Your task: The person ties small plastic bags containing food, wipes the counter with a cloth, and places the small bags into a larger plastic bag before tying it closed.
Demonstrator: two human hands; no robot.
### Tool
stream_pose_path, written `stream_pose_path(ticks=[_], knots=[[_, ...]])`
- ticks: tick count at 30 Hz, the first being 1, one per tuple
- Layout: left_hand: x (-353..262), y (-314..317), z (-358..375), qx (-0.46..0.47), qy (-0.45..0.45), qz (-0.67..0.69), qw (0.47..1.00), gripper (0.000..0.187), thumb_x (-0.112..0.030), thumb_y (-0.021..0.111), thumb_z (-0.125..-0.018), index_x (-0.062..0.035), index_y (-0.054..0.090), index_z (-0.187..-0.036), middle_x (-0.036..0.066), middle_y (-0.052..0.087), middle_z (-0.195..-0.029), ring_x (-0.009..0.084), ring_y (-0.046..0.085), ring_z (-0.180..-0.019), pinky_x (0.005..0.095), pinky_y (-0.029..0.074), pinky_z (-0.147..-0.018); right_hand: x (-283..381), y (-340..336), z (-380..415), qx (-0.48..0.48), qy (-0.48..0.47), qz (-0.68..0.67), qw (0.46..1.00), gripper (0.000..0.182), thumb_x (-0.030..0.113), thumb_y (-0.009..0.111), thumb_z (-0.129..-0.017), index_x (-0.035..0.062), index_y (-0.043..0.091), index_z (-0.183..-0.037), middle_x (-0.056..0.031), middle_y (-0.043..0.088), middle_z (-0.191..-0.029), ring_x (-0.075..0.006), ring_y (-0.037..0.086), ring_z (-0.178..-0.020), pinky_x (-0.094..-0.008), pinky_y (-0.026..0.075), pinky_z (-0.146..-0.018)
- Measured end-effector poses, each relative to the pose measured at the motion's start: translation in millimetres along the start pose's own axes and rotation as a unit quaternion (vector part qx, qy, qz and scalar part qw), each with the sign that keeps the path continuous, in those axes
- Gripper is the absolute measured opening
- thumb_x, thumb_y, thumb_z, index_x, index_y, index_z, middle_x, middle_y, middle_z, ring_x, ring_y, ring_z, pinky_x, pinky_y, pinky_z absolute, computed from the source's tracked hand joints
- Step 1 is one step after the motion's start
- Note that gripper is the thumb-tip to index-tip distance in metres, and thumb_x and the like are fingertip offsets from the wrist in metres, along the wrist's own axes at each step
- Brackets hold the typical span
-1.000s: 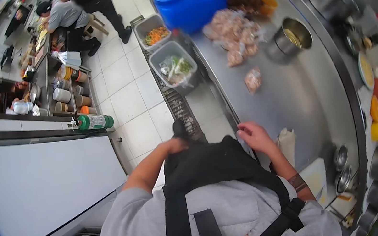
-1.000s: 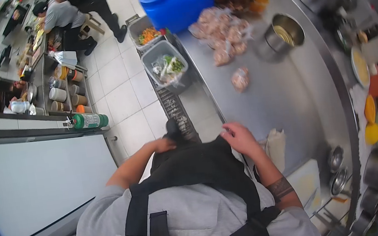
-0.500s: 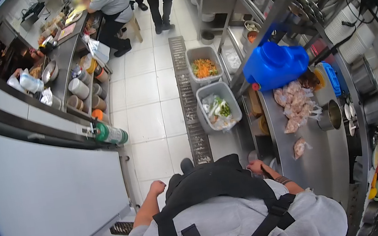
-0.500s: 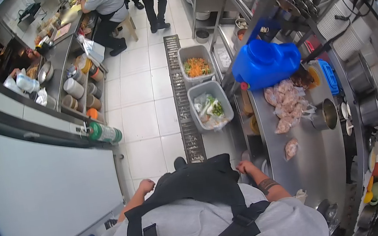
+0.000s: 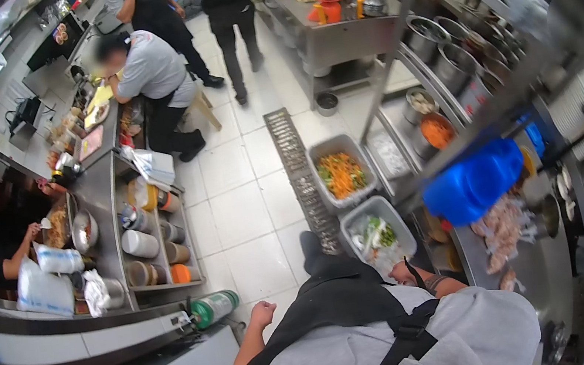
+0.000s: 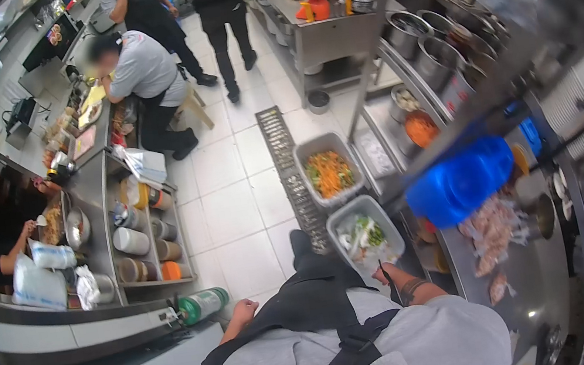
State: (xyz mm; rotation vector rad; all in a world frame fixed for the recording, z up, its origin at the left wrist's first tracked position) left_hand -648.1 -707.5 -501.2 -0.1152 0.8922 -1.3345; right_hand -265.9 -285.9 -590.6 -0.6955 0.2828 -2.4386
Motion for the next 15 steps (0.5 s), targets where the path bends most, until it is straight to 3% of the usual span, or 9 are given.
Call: stream_pose_path(ticks=[1, 3, 4, 5, 6, 7, 8, 12, 15], knots=[[-18, -24, -14, -0.044, 0.077, -0.036, 0.995, 0.03, -0.032, 0.075, -0.086, -0.0035, 0.074, -0.095, 0.019, 0.074, -0.085, 0.0296, 0.072, -0.069, 0.0402, 0.058, -0.069, -5, -20, -29, -0.027, 0.026, -0.023, 0.999, 0.03, 0.028, 0.067, -0.089, 0.0043, 0.072, -0.108, -0.0138, 0.073, -0.09, -0.0258, 0.074, -0.075, -0.0408, 0.06, -0.065], [-45, -66, -32, -0.001, 0.017, -0.001, 1.0, 0.028, -0.031, 0.073, -0.085, -0.0052, 0.075, -0.095, 0.02, 0.074, -0.088, 0.0312, 0.073, -0.077, 0.0424, 0.057, -0.077, 55, -96, -26, -0.049, 0.174, -0.252, 0.951, 0.042, 0.017, 0.073, -0.076, 0.0114, 0.073, -0.117, -0.0196, 0.074, -0.102, -0.0348, 0.074, -0.089, -0.0452, 0.058, -0.079], [-48, -81, -56, 0.018, -0.016, -0.036, 0.999, 0.027, -0.031, 0.068, -0.086, -0.0066, 0.075, -0.096, 0.021, 0.074, -0.094, 0.0347, 0.072, -0.09, 0.0448, 0.056, -0.084, 76, -134, -59, -0.002, 0.009, -0.025, 1.0, 0.038, 0.018, 0.071, -0.076, 0.0095, 0.073, -0.113, -0.0192, 0.074, -0.1, -0.0358, 0.073, -0.089, -0.0449, 0.058, -0.078], [-44, -97, -78, -0.012, 0.01, -0.047, 0.999, 0.028, -0.03, 0.064, -0.088, -0.0074, 0.076, -0.099, 0.021, 0.074, -0.101, 0.0378, 0.07, -0.101, 0.0459, 0.055, -0.088, 90, -166, -92, -0.034, -0.16, 0.202, 0.966, 0.035, 0.018, 0.068, -0.077, 0.0077, 0.074, -0.109, -0.0187, 0.073, -0.098, -0.0368, 0.073, -0.09, -0.0447, 0.057, -0.077], [-48, -117, -90, -0.059, 0.016, -0.039, 0.997, 0.031, -0.03, 0.06, -0.091, -0.0079, 0.075, -0.106, 0.021, 0.074, -0.106, 0.0398, 0.069, -0.104, 0.0463, 0.055, -0.092, 134, -217, -91, -0.053, -0.273, 0.364, 0.889, 0.034, 0.018, 0.067, -0.076, 0.0062, 0.074, -0.107, -0.0184, 0.073, -0.097, -0.0372, 0.072, -0.088, -0.0438, 0.058, -0.075], [-49, -135, -97, -0.102, -0.033, 0.017, 0.994, 0.033, -0.029, 0.056, -0.094, -0.0086, 0.074, -0.112, 0.023, 0.072, -0.111, 0.0408, 0.068, -0.107, 0.0465, 0.053, -0.095, 143, -266, -111, -0.066, -0.105, 0.158, 0.98, 0.031, 0.018, 0.066, -0.077, 0.0049, 0.073, -0.105, -0.0185, 0.073, -0.095, -0.036, 0.072, -0.087, -0.0443, 0.057, -0.073], [-45, -150, -110, -0.164, -0.024, 0.031, 0.986, 0.035, -0.031, 0.054, -0.095, -0.0071, 0.072, -0.114, 0.023, 0.071, -0.113, 0.0418, 0.067, -0.108, 0.0479, 0.053, -0.096, 148, -312, -124, -0.148, 0.04, -0.085, 0.985, 0.028, 0.018, 0.065, -0.078, 0.0037, 0.073, -0.102, -0.0185, 0.072, -0.093, -0.0347, 0.073, -0.086, -0.0448, 0.057, -0.071], [-60, -207, -114, -0.185, -0.038, 0.054, 0.98, 0.03, -0.026, 0.058, -0.088, -0.0028, 0.074, -0.097, 0.024, 0.072, -0.102, 0.0412, 0.068, -0.102, 0.0477, 0.055, -0.089, 246, -456, -140, -0.22, -0.045, -0.316, 0.922, 0.013, 0.017, 0.059, -0.096, 0.0057, 0.066, -0.096, -0.0054, 0.064, -0.073, -0.0163, 0.062, -0.059, -0.032, 0.053, -0.055], [-33, -225, -141, -0.146, -0.052, 0.06, 0.986, 0.027, -0.023, 0.059, -0.087, -0.0037, 0.076, -0.095, 0.023, 0.072, -0.1, 0.0404, 0.069, -0.1, 0.0478, 0.055, -0.089, 303, -508, -154, -0.251, -0.06, -0.351, 0.9, 0.016, 0.018, 0.058, -0.098, 0.0049, 0.065, -0.1, -0.0051, 0.064, -0.073, -0.0151, 0.061, -0.059, -0.0304, 0.053, -0.056]])
Point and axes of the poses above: each hand's wrist, its own z-axis away from the middle knuckle, its own y-axis out of the palm, x = y × z, the point moved 6 cm from there along -z, towards the middle knuckle
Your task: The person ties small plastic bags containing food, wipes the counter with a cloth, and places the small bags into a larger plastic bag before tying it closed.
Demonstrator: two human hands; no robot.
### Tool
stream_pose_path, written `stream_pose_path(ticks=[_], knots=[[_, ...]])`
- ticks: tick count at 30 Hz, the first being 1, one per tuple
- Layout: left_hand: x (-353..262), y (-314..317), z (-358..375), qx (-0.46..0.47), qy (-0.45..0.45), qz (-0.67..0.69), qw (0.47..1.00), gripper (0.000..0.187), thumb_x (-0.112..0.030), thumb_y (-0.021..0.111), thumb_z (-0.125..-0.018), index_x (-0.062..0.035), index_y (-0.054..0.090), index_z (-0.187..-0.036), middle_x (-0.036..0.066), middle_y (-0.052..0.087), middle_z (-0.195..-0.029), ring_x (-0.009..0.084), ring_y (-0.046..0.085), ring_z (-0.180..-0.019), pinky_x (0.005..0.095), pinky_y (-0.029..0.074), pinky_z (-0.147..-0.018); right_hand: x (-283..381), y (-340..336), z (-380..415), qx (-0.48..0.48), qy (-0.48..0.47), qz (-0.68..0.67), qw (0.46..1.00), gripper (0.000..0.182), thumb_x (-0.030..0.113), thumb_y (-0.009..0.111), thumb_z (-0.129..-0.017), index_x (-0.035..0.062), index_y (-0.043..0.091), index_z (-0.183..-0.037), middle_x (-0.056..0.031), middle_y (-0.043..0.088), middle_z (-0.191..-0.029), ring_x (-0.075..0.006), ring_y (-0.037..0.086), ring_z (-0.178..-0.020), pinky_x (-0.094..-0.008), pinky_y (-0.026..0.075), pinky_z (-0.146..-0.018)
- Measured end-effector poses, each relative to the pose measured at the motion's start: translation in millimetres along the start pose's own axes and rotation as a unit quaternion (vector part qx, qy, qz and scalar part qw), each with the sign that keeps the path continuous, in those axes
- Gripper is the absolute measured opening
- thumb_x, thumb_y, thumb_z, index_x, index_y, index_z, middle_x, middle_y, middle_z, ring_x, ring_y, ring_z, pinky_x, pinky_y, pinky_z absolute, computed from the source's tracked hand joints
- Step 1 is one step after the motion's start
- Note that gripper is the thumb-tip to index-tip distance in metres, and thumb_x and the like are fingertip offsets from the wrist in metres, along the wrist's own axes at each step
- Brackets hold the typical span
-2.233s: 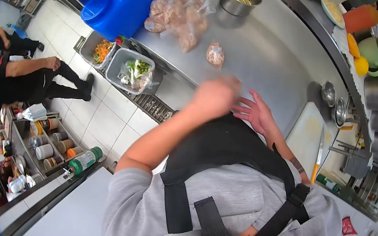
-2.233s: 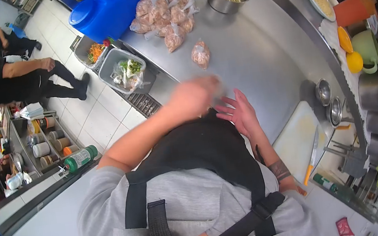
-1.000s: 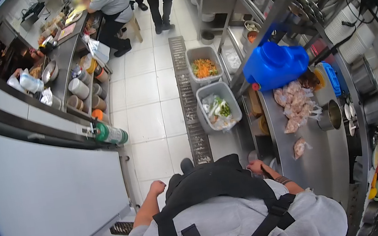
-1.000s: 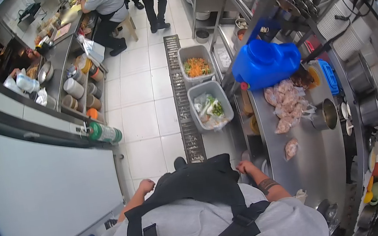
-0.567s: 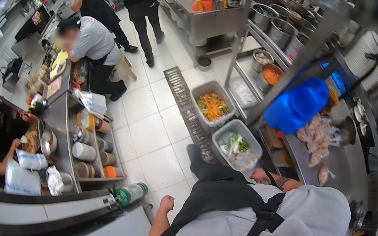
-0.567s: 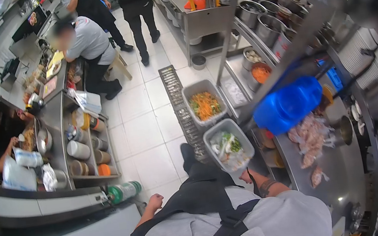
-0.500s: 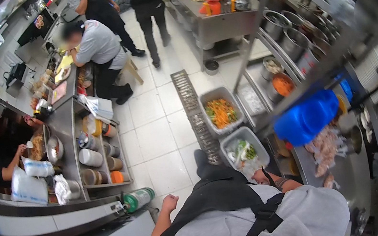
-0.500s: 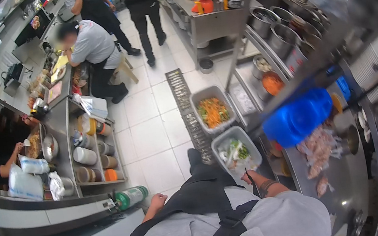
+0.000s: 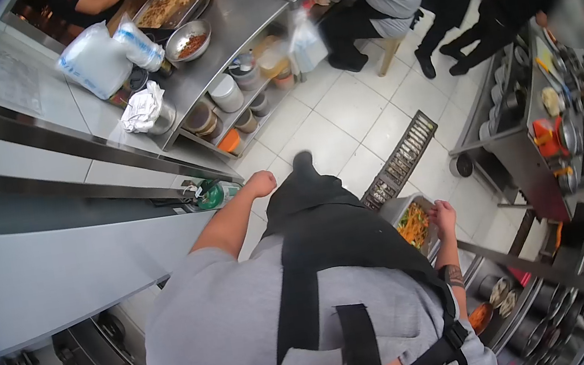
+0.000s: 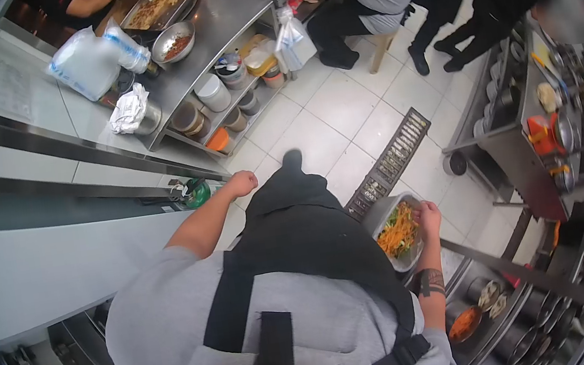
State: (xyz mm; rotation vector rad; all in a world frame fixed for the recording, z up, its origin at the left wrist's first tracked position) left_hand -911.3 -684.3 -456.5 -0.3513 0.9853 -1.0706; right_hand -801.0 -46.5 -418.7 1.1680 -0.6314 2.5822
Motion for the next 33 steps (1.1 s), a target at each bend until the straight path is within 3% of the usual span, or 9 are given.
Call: stream_pose_path(ticks=[3, 5, 6, 8, 11, 17, 20, 26, 33], knots=[[48, -2, -66, -0.052, -0.01, -0.056, 0.997, 0.024, -0.019, 0.06, -0.085, -0.004, 0.077, -0.093, 0.022, 0.074, -0.1, 0.0389, 0.07, -0.098, 0.0479, 0.056, -0.088, 15, 8, -11, 0.004, -0.008, 0.071, 0.997, 0.018, 0.022, 0.059, -0.098, 0.0049, 0.065, -0.1, -0.0054, 0.064, -0.077, -0.0152, 0.062, -0.064, -0.0308, 0.052, -0.055], [65, 14, -109, 0.086, 0.086, -0.31, 0.943, 0.024, -0.017, 0.059, -0.084, -0.0033, 0.078, -0.09, 0.021, 0.074, -0.103, 0.0372, 0.071, -0.1, 0.0486, 0.056, -0.089, -26, 7, -36, 0.024, 0.033, 0.191, 0.981, 0.021, 0.024, 0.059, -0.096, 0.0046, 0.066, -0.092, -0.0086, 0.066, -0.077, -0.0188, 0.064, -0.065, -0.0342, 0.053, -0.057], [66, 15, -135, 0.084, 0.096, -0.307, 0.943, 0.024, -0.017, 0.059, -0.084, -0.0033, 0.078, -0.09, 0.021, 0.074, -0.103, 0.0372, 0.071, -0.1, 0.0486, 0.056, -0.089, -4, 24, -17, 0.08, -0.032, 0.352, 0.932, 0.025, 0.025, 0.057, -0.095, 0.0035, 0.067, -0.088, -0.0118, 0.066, -0.072, -0.0244, 0.068, -0.066, -0.0388, 0.055, -0.06], [81, -9, -180, 0.043, -0.105, -0.036, 0.993, 0.025, -0.016, 0.059, -0.084, -0.0022, 0.078, -0.093, 0.02, 0.074, -0.107, 0.0372, 0.071, -0.102, 0.0489, 0.056, -0.089, -141, 10, -70, 0.1, -0.362, 0.65, 0.66, 0.027, 0.026, 0.055, -0.095, 0.0033, 0.068, -0.088, -0.0124, 0.065, -0.068, -0.0283, 0.069, -0.068, -0.0423, 0.056, -0.064], [-15, -96, -224, -0.008, -0.055, -0.062, 0.996, 0.027, -0.015, 0.058, -0.084, -0.0015, 0.076, -0.099, 0.021, 0.074, -0.109, 0.0377, 0.071, -0.101, 0.0478, 0.056, -0.09, -70, 45, -10, 0.166, -0.006, 0.503, 0.848, 0.023, 0.024, 0.06, -0.095, 0.0032, 0.068, -0.093, -0.0095, 0.066, -0.074, -0.0239, 0.067, -0.07, -0.0387, 0.055, -0.066], [-144, -137, -433, -0.065, 0.27, -0.289, 0.916, 0.023, -0.02, 0.056, -0.091, -0.0118, 0.076, -0.101, 0.011, 0.07, -0.116, 0.028, 0.06, -0.117, 0.0475, 0.04, -0.107, 79, 159, 9, 0.078, 0.174, 0.318, 0.929, 0.019, 0.021, 0.068, -0.095, 0.0029, 0.069, -0.104, -0.0037, 0.068, -0.085, -0.0151, 0.064, -0.073, -0.0315, 0.054, -0.07], [-186, -142, -539, -0.054, 0.297, -0.385, 0.872, 0.029, -0.018, 0.055, -0.091, -0.0065, 0.077, -0.107, 0.012, 0.07, -0.12, 0.0296, 0.058, -0.122, 0.0477, 0.038, -0.109, 119, 221, -3, 0.032, 0.161, 0.122, 0.979, 0.03, 0.028, 0.063, -0.101, 0.0003, 0.07, -0.11, -0.0039, 0.072, -0.093, -0.0116, 0.067, -0.08, -0.0288, 0.054, -0.073], [-137, -115, -723, -0.248, 0.284, -0.481, 0.792, 0.034, -0.017, 0.052, -0.097, -0.0037, 0.074, -0.118, 0.014, 0.068, -0.13, 0.0354, 0.053, -0.131, 0.0511, 0.028, -0.117, 161, 332, 19, 0.099, 0.186, 0.155, 0.965, 0.032, 0.026, 0.067, -0.099, 0.0012, 0.069, -0.12, -0.0095, 0.074, -0.1, -0.0167, 0.07, -0.096, -0.0321, 0.054, -0.086], [-158, -177, -684, 0.089, 0.296, -0.613, 0.727, 0.025, -0.017, 0.057, -0.093, -0.0109, 0.077, -0.106, 0.004, 0.072, -0.113, 0.0217, 0.059, -0.114, 0.0455, 0.035, -0.108, 58, 309, 92, 0.04, 0.333, 0.15, 0.93, 0.027, 0.024, 0.066, -0.099, 0.0016, 0.071, -0.111, -0.0089, 0.074, -0.093, -0.0181, 0.071, -0.084, -0.0317, 0.055, -0.077]])
Point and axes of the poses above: each hand's wrist, its own z-axis away from the middle knuckle, its own y-axis out of the palm, x = y × z, the point moved 6 cm from there along -z, towards the middle knuckle
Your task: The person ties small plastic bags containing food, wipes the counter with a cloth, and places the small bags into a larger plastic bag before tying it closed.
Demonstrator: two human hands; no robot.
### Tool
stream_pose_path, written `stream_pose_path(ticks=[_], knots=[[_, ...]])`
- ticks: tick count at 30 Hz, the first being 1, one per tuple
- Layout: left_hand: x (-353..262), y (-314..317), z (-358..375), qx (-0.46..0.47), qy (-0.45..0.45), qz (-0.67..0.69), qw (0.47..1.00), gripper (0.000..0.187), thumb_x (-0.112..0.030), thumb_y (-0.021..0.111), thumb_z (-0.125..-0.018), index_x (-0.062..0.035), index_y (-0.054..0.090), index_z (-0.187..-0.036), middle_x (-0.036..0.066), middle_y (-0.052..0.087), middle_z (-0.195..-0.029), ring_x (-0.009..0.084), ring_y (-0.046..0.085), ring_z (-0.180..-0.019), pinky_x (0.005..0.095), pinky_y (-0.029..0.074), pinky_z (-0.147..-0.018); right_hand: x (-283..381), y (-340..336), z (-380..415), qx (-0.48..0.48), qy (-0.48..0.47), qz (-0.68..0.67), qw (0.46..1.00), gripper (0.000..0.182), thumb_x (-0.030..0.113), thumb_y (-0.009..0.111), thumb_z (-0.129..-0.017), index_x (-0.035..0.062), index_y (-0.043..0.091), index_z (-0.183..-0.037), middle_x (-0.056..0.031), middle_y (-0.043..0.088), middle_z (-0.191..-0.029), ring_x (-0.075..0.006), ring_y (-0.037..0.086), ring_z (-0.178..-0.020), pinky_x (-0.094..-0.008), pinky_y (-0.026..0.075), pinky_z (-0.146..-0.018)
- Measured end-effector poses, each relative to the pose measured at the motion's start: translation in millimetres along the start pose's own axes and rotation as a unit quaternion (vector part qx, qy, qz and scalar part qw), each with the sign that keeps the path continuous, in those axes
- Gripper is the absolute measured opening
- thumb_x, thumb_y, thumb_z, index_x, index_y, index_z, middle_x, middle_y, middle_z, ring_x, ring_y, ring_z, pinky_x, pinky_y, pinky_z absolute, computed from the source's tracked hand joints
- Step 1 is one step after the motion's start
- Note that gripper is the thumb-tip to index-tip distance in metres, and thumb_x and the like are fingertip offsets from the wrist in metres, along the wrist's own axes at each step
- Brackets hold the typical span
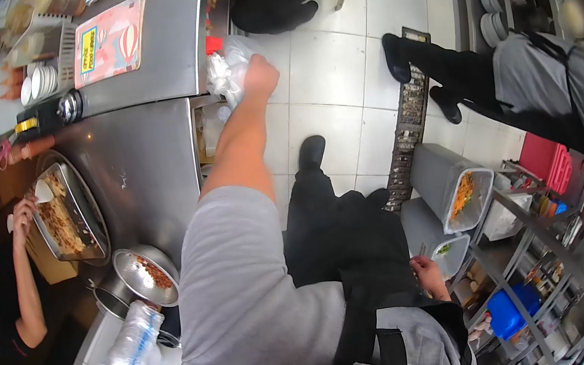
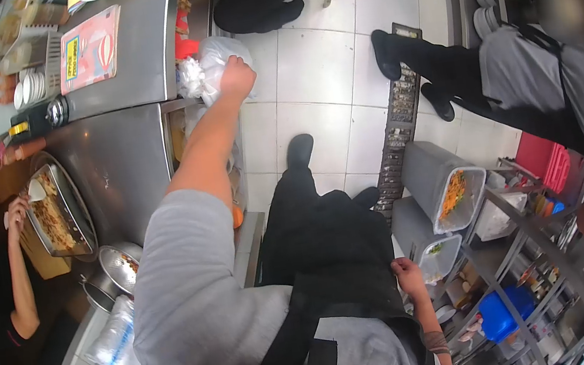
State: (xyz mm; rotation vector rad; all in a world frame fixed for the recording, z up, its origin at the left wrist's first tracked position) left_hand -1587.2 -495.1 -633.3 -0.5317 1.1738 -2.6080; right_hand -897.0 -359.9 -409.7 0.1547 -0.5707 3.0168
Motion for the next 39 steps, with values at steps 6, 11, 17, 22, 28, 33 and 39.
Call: stream_pose_path(ticks=[6, 11, 17, 22, 28, 33, 39], knots=[[-47, -42, 3, -0.219, 0.028, 0.128, 0.967, 0.02, -0.012, 0.057, -0.087, -0.0101, 0.075, -0.095, 0.007, 0.07, -0.1, 0.0244, 0.06, -0.11, 0.0443, 0.039, -0.106, -43, 9, -8, -0.015, 0.037, -0.108, 0.993, 0.022, 0.024, 0.065, -0.099, 0.0029, 0.071, -0.101, -0.0048, 0.072, -0.083, -0.0135, 0.069, -0.073, -0.0278, 0.052, -0.062], [-115, -60, 0, -0.148, 0.042, 0.166, 0.974, 0.024, -0.012, 0.053, -0.091, -0.0073, 0.072, -0.106, 0.01, 0.069, -0.11, 0.0263, 0.059, -0.117, 0.0474, 0.038, -0.11, -18, 22, -33, -0.005, -0.032, -0.052, 0.998, 0.026, 0.024, 0.064, -0.099, 0.0014, 0.071, -0.109, -0.0047, 0.073, -0.086, -0.0151, 0.069, -0.075, -0.0299, 0.053, -0.069], [-32, 6, 1, -0.125, -0.157, -0.05, 0.978, 0.029, -0.017, 0.054, -0.094, -0.0065, 0.071, -0.115, 0.011, 0.068, -0.122, 0.0285, 0.059, -0.119, 0.0545, 0.032, -0.115, 40, 5, -10, -0.038, -0.076, -0.142, 0.986, 0.027, 0.022, 0.063, -0.1, -0.0006, 0.07, -0.113, -0.0035, 0.071, -0.085, -0.0128, 0.066, -0.078, -0.0292, 0.053, -0.074], [-6, -17, 31, -0.08, -0.045, 0.026, 0.995, 0.023, -0.017, 0.057, -0.091, -0.0101, 0.077, -0.101, 0.01, 0.072, -0.109, 0.028, 0.062, -0.108, 0.0499, 0.04, -0.099, -10, 21, -11, -0.025, -0.017, -0.145, 0.989, 0.025, 0.021, 0.063, -0.1, -0.0007, 0.07, -0.112, -0.0033, 0.07, -0.082, -0.012, 0.065, -0.074, -0.0289, 0.052, -0.071], [-168, -95, 55, -0.183, 0.346, 0.338, 0.856, 0.005, -0.008, 0.07, -0.08, -0.0079, 0.067, -0.084, 0.012, 0.067, -0.091, 0.0332, 0.063, -0.094, 0.046, 0.049, -0.089, -79, 50, -25, 0.005, 0.017, -0.055, 0.998, 0.033, 0.031, 0.067, -0.097, 0.0, 0.071, -0.108, -0.0092, 0.075, -0.089, -0.0154, 0.067, -0.075, -0.032, 0.053, -0.072], [-288, -213, 143, -0.091, 0.364, 0.683, 0.626, 0.011, -0.015, 0.063, -0.097, -0.0046, 0.065, -0.098, 0.007, 0.068, -0.1, 0.0262, 0.067, -0.096, 0.0417, 0.053, -0.086, -9, 40, -30, 0.065, -0.103, -0.332, 0.935, 0.057, 0.047, 0.061, -0.102, 0.0113, 0.048, -0.145, -0.0004, 0.062, -0.091, -0.0119, 0.057, -0.072, -0.0308, 0.05, -0.063], [-377, -235, 227, 0.288, 0.198, 0.925, 0.152, 0.022, -0.011, 0.047, -0.105, 0.0006, 0.06, -0.117, 0.015, 0.067, -0.116, 0.0233, 0.069, -0.101, 0.0411, 0.058, -0.089, 83, -26, 30, 0.003, -0.181, -0.645, 0.743, 0.072, 0.036, 0.068, -0.099, 0.0113, 0.032, -0.156, -0.0125, 0.041, -0.153, -0.0281, 0.05, -0.132, -0.0494, 0.047, -0.102]])
Point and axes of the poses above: each hand's wrist, its own z-axis away from the middle knuckle, its own y-axis out of the palm, x = y × z, the point moved 6 cm from there along -z, towards the middle knuckle
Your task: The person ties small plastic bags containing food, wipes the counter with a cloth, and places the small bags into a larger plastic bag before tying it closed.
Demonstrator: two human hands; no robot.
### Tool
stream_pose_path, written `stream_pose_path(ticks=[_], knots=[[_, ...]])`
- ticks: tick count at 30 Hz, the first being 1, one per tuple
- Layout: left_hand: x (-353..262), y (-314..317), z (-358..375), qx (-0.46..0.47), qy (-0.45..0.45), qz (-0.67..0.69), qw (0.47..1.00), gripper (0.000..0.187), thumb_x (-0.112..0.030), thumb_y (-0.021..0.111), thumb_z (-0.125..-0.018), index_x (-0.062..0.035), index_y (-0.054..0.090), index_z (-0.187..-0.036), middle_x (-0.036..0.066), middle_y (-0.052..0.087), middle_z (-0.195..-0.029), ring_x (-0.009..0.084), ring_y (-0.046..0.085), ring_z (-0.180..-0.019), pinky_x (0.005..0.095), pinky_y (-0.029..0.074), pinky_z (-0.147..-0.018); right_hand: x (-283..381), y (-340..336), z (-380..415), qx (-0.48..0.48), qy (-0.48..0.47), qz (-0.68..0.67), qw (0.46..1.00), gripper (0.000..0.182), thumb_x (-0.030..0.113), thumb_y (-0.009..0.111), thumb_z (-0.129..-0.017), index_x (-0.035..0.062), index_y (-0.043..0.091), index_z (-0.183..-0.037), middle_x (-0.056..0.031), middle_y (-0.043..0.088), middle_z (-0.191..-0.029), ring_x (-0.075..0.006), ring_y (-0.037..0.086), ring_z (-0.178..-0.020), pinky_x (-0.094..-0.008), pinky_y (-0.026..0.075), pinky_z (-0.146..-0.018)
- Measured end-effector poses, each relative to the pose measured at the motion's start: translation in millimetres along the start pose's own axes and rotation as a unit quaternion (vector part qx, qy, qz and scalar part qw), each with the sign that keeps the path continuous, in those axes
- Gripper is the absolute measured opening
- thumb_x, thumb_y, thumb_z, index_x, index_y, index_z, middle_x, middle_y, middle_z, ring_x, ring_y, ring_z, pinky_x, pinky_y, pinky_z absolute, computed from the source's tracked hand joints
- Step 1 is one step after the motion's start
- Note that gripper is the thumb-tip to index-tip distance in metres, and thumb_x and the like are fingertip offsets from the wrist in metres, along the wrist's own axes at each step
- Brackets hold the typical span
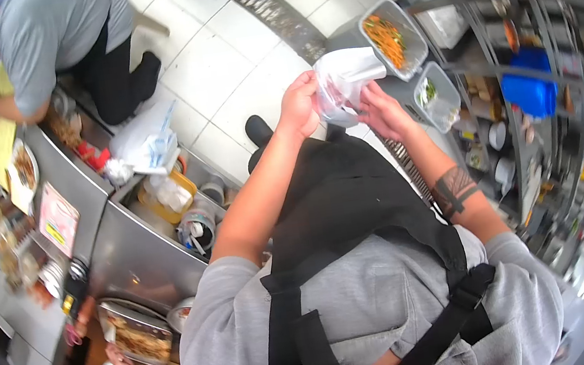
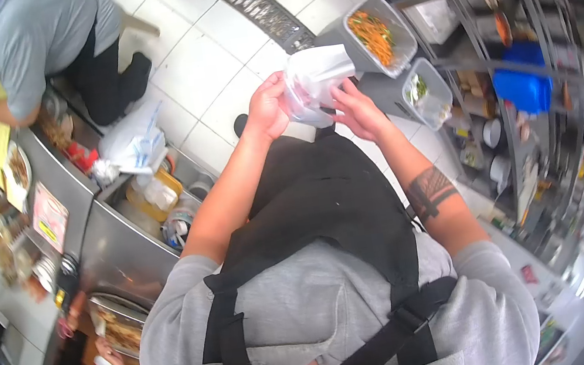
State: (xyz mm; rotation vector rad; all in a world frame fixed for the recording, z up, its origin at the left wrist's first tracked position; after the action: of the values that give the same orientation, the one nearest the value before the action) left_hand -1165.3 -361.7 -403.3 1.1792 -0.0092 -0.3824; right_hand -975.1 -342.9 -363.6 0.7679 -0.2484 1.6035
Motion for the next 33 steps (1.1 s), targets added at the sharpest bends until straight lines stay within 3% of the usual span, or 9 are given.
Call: stream_pose_path(ticks=[2, 7, 11, 14, 16, 19, 23, 28, 33], knots=[[7, 25, 4, -0.008, -0.008, -0.021, 1.0, 0.025, -0.014, 0.046, -0.106, 0.0004, 0.059, -0.121, 0.015, 0.067, -0.117, 0.0243, 0.068, -0.104, 0.0424, 0.057, -0.092, 24, 13, 15, 0.023, -0.067, -0.032, 0.997, 0.042, 0.022, 0.07, -0.098, 0.0074, 0.054, -0.134, -0.0051, 0.065, -0.121, -0.0176, 0.064, -0.107, -0.0352, 0.051, -0.091], [23, 116, 34, 0.048, -0.102, -0.123, 0.986, 0.041, -0.029, 0.051, -0.108, -0.0011, 0.052, -0.137, 0.013, 0.066, -0.125, 0.0265, 0.065, -0.114, 0.045, 0.054, -0.097, 46, -30, 72, -0.11, -0.213, -0.007, 0.971, 0.026, 0.022, 0.068, -0.099, 0.0059, 0.059, -0.117, -0.005, 0.07, -0.103, -0.0145, 0.067, -0.094, -0.033, 0.054, -0.083], [86, 125, 25, 0.029, -0.069, -0.462, 0.884, 0.044, -0.002, 0.072, -0.088, 0.0014, 0.058, -0.13, 0.011, 0.066, -0.12, 0.0234, 0.064, -0.113, 0.0393, 0.051, -0.098, 36, -98, 139, -0.204, -0.234, 0.051, 0.949, 0.028, 0.029, 0.068, -0.099, 0.0037, 0.066, -0.111, -0.0078, 0.071, -0.101, -0.0172, 0.07, -0.079, -0.0336, 0.057, -0.069], [147, 148, 20, 0.048, -0.097, -0.501, 0.858, 0.044, 0.003, 0.073, -0.086, 0.0028, 0.059, -0.128, 0.011, 0.067, -0.118, 0.022, 0.065, -0.107, 0.0379, 0.052, -0.095, 5, -201, 186, -0.402, -0.361, 0.277, 0.794, 0.026, 0.028, 0.07, -0.095, 0.0033, 0.072, -0.102, -0.0084, 0.071, -0.1, -0.0193, 0.071, -0.073, -0.0352, 0.059, -0.064], [199, 161, 20, 0.066, -0.143, -0.52, 0.84, 0.042, 0.003, 0.072, -0.087, 0.0023, 0.059, -0.126, 0.01, 0.067, -0.119, 0.0224, 0.066, -0.106, 0.0378, 0.052, -0.095, -24, -248, 227, -0.358, -0.239, 0.17, 0.886, 0.022, 0.023, 0.071, -0.092, 0.0011, 0.074, -0.094, -0.0091, 0.072, -0.096, -0.0224, 0.072, -0.075, -0.0375, 0.06, -0.067], [272, 161, 10, 0.056, -0.221, -0.498, 0.837, 0.037, 0.002, 0.069, -0.089, 0.0017, 0.058, -0.125, 0.012, 0.067, -0.118, 0.0235, 0.067, -0.104, 0.0381, 0.053, -0.095, -85, -313, 270, -0.28, -0.249, -0.238, 0.896, 0.025, 0.02, 0.069, -0.093, -0.0031, 0.071, -0.103, -0.0091, 0.072, -0.099, -0.0232, 0.071, -0.084, -0.0383, 0.059, -0.075], [377, 169, -9, 0.067, -0.278, -0.52, 0.805, 0.032, 0.0, 0.066, -0.093, 0.0014, 0.058, -0.124, 0.015, 0.068, -0.118, 0.0247, 0.068, -0.105, 0.0397, 0.055, -0.093, -140, -374, 340, -0.223, -0.304, -0.457, 0.805, 0.027, 0.014, 0.067, -0.096, -0.003, 0.064, -0.116, -0.0112, 0.071, -0.105, -0.0239, 0.072, -0.09, -0.0408, 0.06, -0.076], [486, 208, -25, 0.11, -0.314, -0.545, 0.769, 0.023, -0.011, 0.067, -0.099, 0.0004, 0.058, -0.117, 0.011, 0.07, -0.107, 0.0207, 0.07, -0.093, 0.0368, 0.058, -0.084, -169, -422, 396, -0.145, -0.327, -0.537, 0.765, 0.054, 0.034, 0.063, -0.103, 0.0015, 0.046, -0.142, -0.0147, 0.059, -0.136, -0.0283, 0.062, -0.123, -0.0487, 0.055, -0.101], [579, 262, -23, 0.145, -0.367, -0.589, 0.705, 0.022, -0.012, 0.071, -0.096, 0.0, 0.062, -0.112, 0.009, 0.071, -0.098, 0.0181, 0.071, -0.083, 0.0343, 0.06, -0.073, -171, -448, 437, -0.189, -0.356, -0.487, 0.775, 0.052, 0.029, 0.071, -0.098, 0.0009, 0.052, -0.137, -0.0126, 0.064, -0.128, -0.0269, 0.065, -0.116, -0.0476, 0.056, -0.097]])
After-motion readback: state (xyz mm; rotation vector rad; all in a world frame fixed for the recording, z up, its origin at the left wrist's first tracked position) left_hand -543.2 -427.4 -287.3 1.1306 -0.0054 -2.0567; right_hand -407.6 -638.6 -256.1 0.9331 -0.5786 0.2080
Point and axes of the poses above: each hand's wrist, its own z-axis away from the middle knuckle, its own y-axis out of the palm, x = y × z, the point moved 6 cm from there along -z, towards the middle knuckle
